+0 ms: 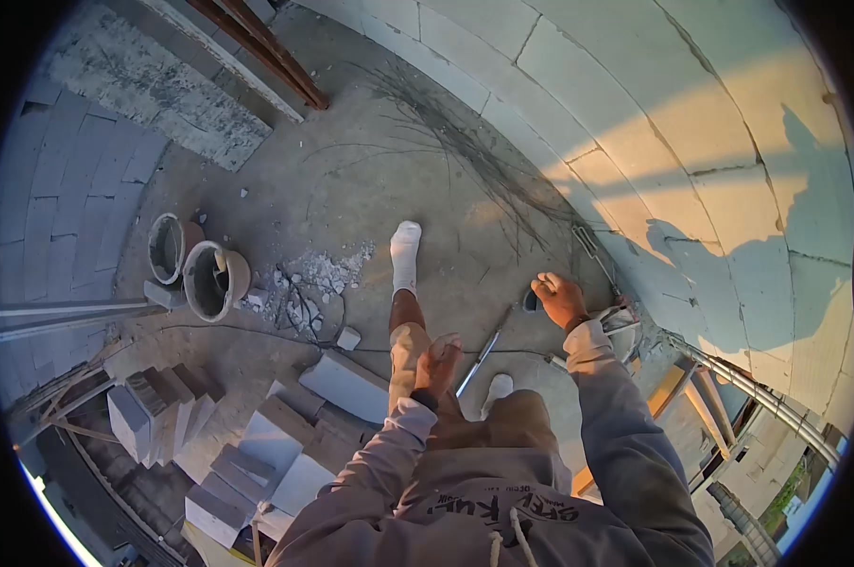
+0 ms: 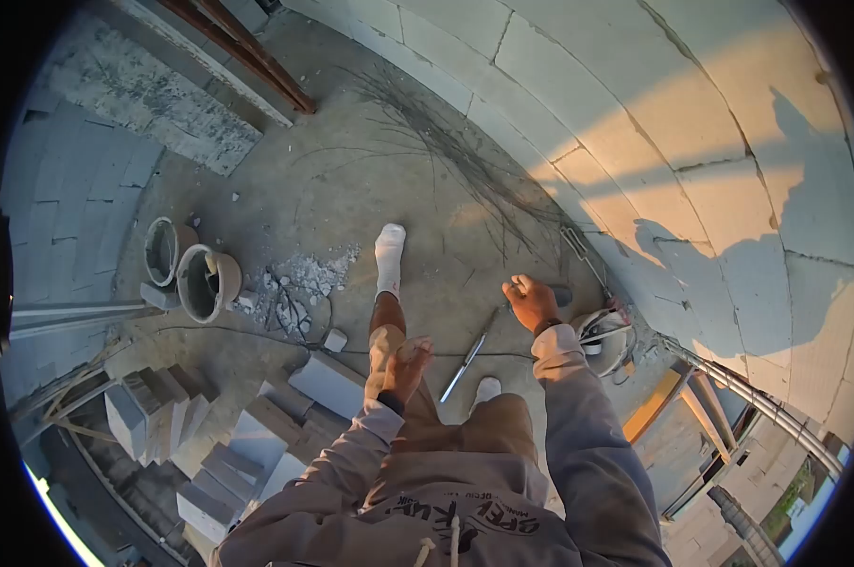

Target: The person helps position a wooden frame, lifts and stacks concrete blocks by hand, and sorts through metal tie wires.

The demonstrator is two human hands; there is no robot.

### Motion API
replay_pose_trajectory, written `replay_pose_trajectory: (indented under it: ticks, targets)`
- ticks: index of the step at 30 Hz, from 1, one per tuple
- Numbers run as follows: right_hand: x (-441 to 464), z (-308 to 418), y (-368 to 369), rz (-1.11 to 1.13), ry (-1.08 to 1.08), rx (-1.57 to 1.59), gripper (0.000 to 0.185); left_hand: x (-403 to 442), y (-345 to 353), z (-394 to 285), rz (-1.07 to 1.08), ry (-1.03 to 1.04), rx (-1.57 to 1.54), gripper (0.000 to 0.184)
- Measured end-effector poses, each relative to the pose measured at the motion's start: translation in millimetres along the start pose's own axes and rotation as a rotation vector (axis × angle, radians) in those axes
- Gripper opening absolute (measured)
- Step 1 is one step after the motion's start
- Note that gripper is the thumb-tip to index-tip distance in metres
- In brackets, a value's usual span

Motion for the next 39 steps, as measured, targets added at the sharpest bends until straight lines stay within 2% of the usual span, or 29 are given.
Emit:
replay_pose_trajectory:
  ticks: [2, 3, 5, 6, 7, 9, 10, 12, 13, 15, 18, 20, 21, 22, 23, 24, 25, 26, 28, 31, 33, 35, 37, 39]
  targets:
    - [94.2, 6.4, 55.6, -0.002, 0.010, 0.107, 0.039, 73.4, -0.3, -58.1, 0.014, -0.045, 0.314, 0.031]
    - [139.9, -5.5, 90.0, 0.005, 0.016, 0.160, 0.039, 102.0, -7.0, -65.9, 0.011, -0.071, 0.254, 0.031]
    - [242.3, -16.7, 152.6, 0.059, -0.027, -0.137, 0.041, 148.9, -18.5, -68.9, 0.012, -0.132, 0.145, 0.032]
    - [292.3, -13.8, 177.3, 0.033, -0.083, -0.278, 0.040, 159.6, -28.2, -57.8, 0.036, -0.294, 0.011, 0.032]
    - [341.7, -14.0, 195.5, 0.015, -0.117, -0.307, 0.040, 163.8, -33.4, -50.7, 0.018, -0.385, 0.048, 0.033]
    - [429.7, -11.6, 227.7, -0.131, -0.254, -0.464, 0.042, 183.9, -49.8, -43.7, -0.048, -0.526, 0.142, 0.035]
    - [461.8, -10.4, 240.4, -0.206, -0.349, -0.526, 0.037, 197.5, -53.1, -62.2, -0.017, -0.528, 0.092, 0.035]
    - [505.4, -18.4, 263.6, -0.221, -0.257, -0.717, 0.034, 221.3, -48.3, -74.8, 0.109, -0.500, -0.046, 0.038]
    - [512.4, -23.8, 271.4, -0.211, -0.154, -0.743, 0.034, 221.8, -46.2, -76.1, 0.212, -0.631, -0.152, 0.040]
    - [522.4, -27.3, 281.5, -0.207, 0.032, -0.793, 0.032, 226.9, -48.9, -73.0, 0.228, -0.675, -0.104, 0.041]
    - [506.8, -27.2, 286.8, 0.065, 0.043, -0.759, 0.030, 232.8, -54.2, -66.1, 0.149, -0.640, -0.124, 0.040]
    - [475.4, -14.8, 279.3, 0.192, -0.034, -0.652, 0.026, 230.4, -55.9, -61.6, 0.100, -0.647, -0.119, 0.035]
    - [453.1, -5.7, 272.3, 0.190, -0.158, -0.571, 0.024, 228.7, -55.3, -57.8, 0.075, -0.644, -0.116, 0.033]
    - [429.7, 13.5, 258.8, 0.205, -0.216, -0.414, 0.023, 222.8, -54.0, -50.2, -0.004, -0.639, -0.203, 0.034]
    - [404.8, 36.8, 243.5, 0.218, -0.276, -0.258, 0.022, 213.9, -56.8, -32.2, -0.033, -0.538, -0.095, 0.034]
    - [381.0, 58.7, 225.5, 0.227, -0.249, -0.157, 0.020, 209.0, -64.7, -24.9, -0.073, -0.546, -0.096, 0.034]
    - [368.5, 77.3, 201.9, 0.228, -0.228, -0.061, 0.018, 211.7, -80.0, -37.3, -0.098, -0.503, -0.004, 0.032]
    - [366.7, 80.3, 175.4, 0.184, -0.117, -0.060, 0.018, 218.6, -95.8, -61.2, -0.093, -0.441, 0.027, 0.032]
    - [353.0, 81.9, 135.0, 0.110, 0.106, -0.024, 0.018, 222.9, -120.3, -49.1, -0.127, -0.470, -0.018, 0.033]
    - [319.3, 155.5, 70.1, 0.196, -0.020, -0.001, 0.019, 254.4, -131.0, -172.7, -0.144, -0.490, -0.109, 0.042]
    - [291.5, 156.6, 45.7, 0.049, -0.084, 0.015, 0.021, 279.3, -117.2, -206.0, -0.039, -0.474, -0.234, 0.059]
    - [266.7, 165.7, 24.1, -0.071, -0.153, -0.065, 0.020, 306.8, -86.1, -227.2, 0.044, -0.447, -0.316, 0.069]
    - [245.0, 181.3, 2.4, -0.057, -0.159, 0.039, 0.017, 328.3, -50.5, -248.2, 0.253, -0.424, -0.350, 0.066]
    - [218.2, 187.3, -18.7, -0.071, -0.090, 0.155, 0.013, 340.4, -28.3, -254.4, 0.337, -0.371, -0.346, 0.066]
Point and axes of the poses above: each hand's wrist, its own x-axis towards the middle knuckle, its own y-axis out of the palm, z = x × y, the point moved 4 cm from there along x, towards the middle knuckle, and after that the axes turned 10 degrees about x, right-handed, at the moved point
